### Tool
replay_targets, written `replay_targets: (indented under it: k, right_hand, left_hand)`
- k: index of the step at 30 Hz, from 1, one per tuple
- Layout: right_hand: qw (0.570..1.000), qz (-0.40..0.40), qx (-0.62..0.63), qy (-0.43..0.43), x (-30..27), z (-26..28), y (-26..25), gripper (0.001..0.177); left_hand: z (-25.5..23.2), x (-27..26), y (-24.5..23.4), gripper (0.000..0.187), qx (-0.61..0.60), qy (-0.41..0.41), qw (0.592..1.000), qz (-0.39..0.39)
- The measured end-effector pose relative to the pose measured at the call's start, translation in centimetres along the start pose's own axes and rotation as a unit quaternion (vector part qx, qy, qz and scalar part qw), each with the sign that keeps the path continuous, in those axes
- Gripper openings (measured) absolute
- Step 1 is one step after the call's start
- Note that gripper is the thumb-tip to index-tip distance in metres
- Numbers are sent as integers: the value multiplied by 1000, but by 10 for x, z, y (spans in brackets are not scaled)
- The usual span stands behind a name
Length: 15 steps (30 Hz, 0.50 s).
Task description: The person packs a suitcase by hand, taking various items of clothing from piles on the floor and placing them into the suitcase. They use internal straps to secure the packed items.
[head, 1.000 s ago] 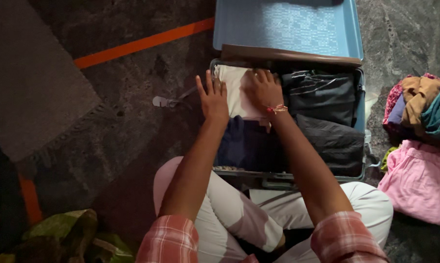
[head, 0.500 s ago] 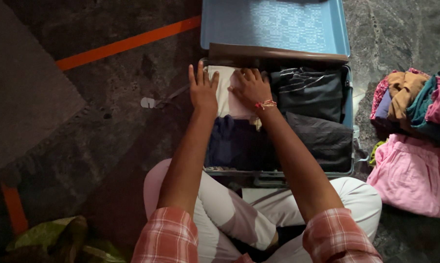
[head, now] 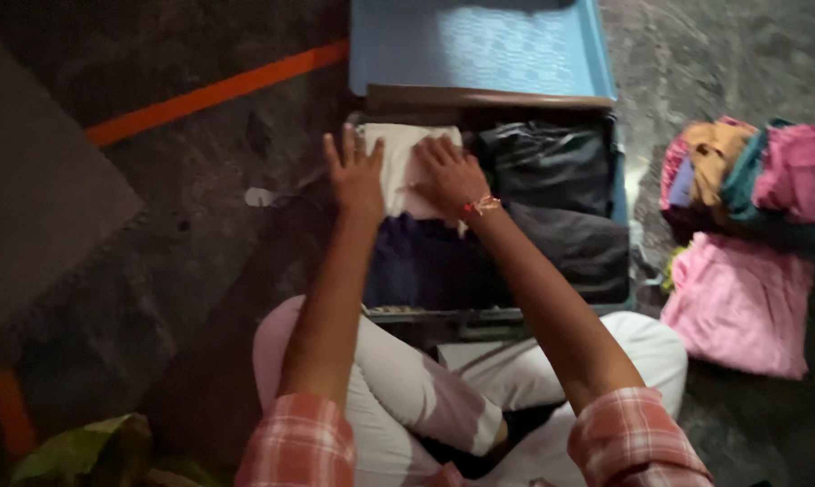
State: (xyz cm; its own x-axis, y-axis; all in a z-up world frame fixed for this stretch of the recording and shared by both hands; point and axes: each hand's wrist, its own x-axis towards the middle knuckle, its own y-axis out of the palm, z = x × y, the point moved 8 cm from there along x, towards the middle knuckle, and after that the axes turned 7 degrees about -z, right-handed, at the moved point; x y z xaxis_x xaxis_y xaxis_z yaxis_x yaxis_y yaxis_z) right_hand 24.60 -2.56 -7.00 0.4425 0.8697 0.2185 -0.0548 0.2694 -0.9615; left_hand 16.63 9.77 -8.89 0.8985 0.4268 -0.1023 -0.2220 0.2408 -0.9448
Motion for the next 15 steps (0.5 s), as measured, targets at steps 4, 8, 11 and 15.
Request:
replay_targets:
  k: [4,8,11,15]
  right_hand:
    - [993,-100,59,-15,-58,11,-48,60]
    - [985,-142,93,40,-124,14,-100,44]
    - [978,-146,99,114,-173,3,-125,40]
    - [965,-155,108,181,-212,-20,-149,37]
  left_hand:
    - [2,-8,11,65,-48,8,985,-165]
    - [-12,-18,14,37,-66,40,951,-298]
    - [-13,-28,18,26,-66,75,944,-314]
    - [-6,-31,20,31,-144,78,963,-216]
